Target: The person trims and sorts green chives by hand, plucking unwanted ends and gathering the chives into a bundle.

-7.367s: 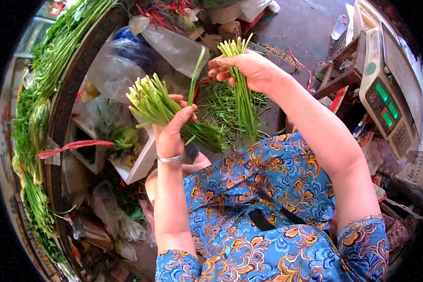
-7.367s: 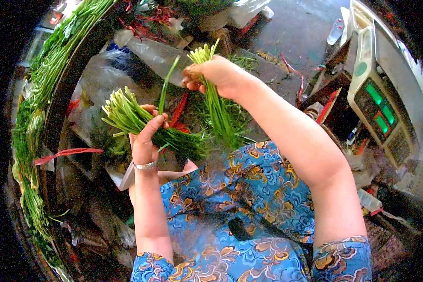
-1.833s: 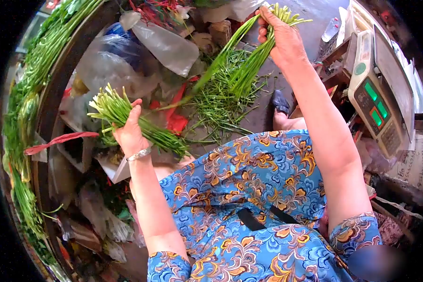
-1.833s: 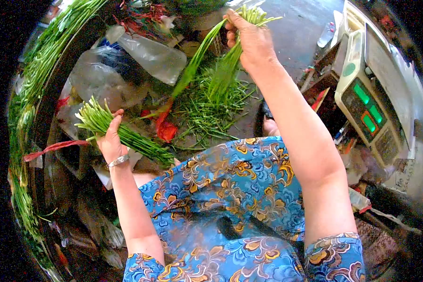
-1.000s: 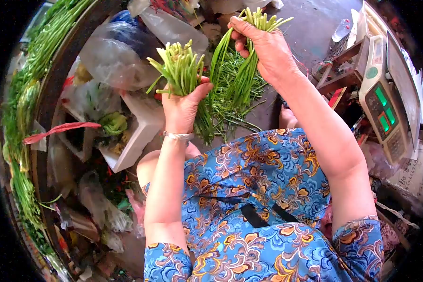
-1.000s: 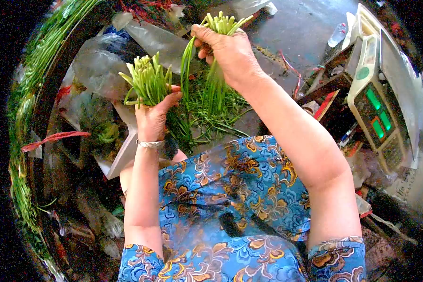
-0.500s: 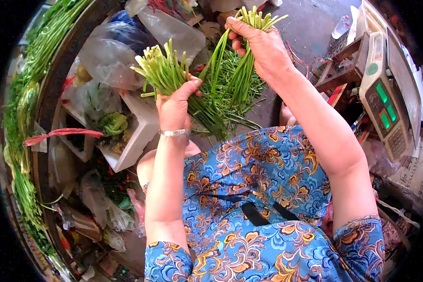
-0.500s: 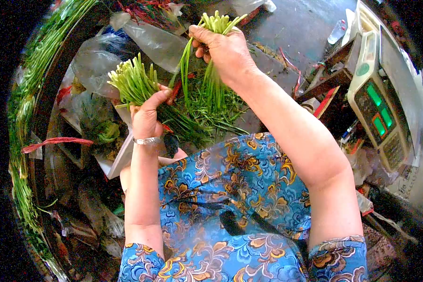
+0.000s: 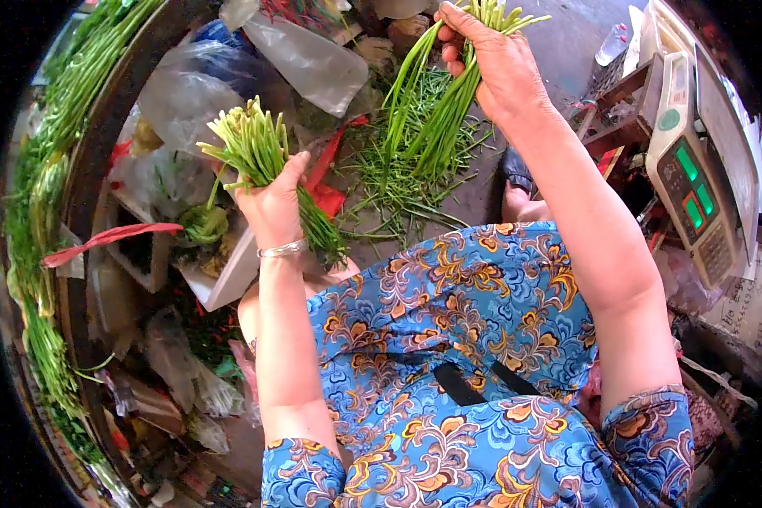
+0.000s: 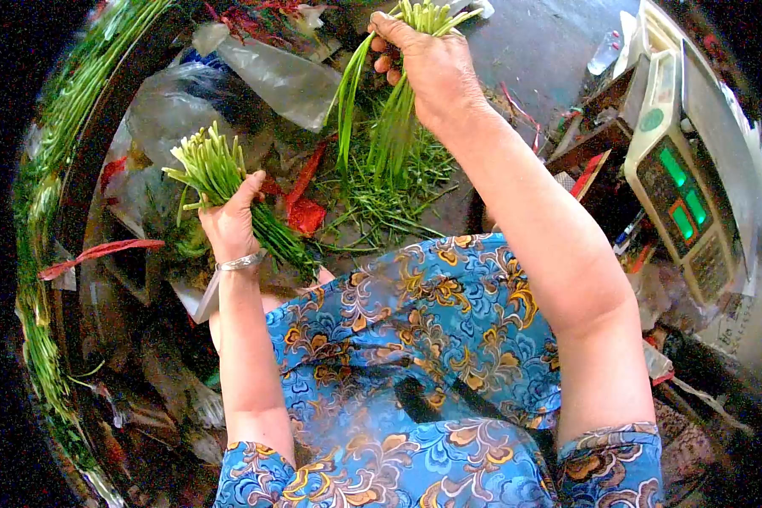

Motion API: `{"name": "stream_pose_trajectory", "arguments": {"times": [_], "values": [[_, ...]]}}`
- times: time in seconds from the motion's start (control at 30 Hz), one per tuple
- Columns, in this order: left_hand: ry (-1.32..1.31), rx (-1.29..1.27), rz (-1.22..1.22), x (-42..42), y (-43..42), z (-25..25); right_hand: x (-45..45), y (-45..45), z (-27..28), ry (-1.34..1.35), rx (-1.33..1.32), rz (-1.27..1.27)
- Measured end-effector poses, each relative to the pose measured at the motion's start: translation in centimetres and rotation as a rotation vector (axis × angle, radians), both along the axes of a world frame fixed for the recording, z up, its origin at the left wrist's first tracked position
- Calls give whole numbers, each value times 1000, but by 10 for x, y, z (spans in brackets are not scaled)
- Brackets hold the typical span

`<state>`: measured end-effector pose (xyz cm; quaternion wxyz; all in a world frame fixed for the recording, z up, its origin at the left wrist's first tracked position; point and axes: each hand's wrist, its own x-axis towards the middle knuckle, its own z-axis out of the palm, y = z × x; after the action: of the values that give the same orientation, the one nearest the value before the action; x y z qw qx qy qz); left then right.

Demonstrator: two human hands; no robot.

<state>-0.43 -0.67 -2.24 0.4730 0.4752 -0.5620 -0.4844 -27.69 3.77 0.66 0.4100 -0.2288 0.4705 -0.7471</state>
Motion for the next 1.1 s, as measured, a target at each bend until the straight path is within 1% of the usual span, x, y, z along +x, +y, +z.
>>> {"name": "stream_pose_trajectory", "arguments": {"times": [0.07,0.13,0.17,0.23,0.3,0.37,0.4,0.5,0.53,0.57,0.67,0.73,0.83,1.1], "values": [[-31,-18,-5,0,0,-4,0,1,2,9,12,-16],[13,89,-64,-8,9,-1,1,6,10,-56,-8,75],[95,87,-102,-13,11,-3,2,5,9,-56,-6,76],[63,142,-188,-19,16,-2,7,2,6,9,31,-4],[41,170,-261,-27,19,-4,9,2,6,9,26,14],[22,194,-267,-34,22,-8,10,1,5,9,20,29],[55,170,-278,-37,25,-8,10,0,4,-23,7,39],[20,147,-249,-43,27,-16,12,0,4,-61,4,51],[105,141,-244,-47,28,-18,13,0,4,-66,14,54],[104,142,-245,-46,28,-18,13,-1,4,-67,14,54],[56,145,-263,-44,27,-19,13,-1,3,-83,27,58],[21,159,-270,-43,26,-18,13,0,3,-77,-21,69],[11,136,-239,-44,29,-15,13,1,4,-52,21,45],[-16,102,-220,-42,32,-9,10,1,-2,-81,6,55]]}}
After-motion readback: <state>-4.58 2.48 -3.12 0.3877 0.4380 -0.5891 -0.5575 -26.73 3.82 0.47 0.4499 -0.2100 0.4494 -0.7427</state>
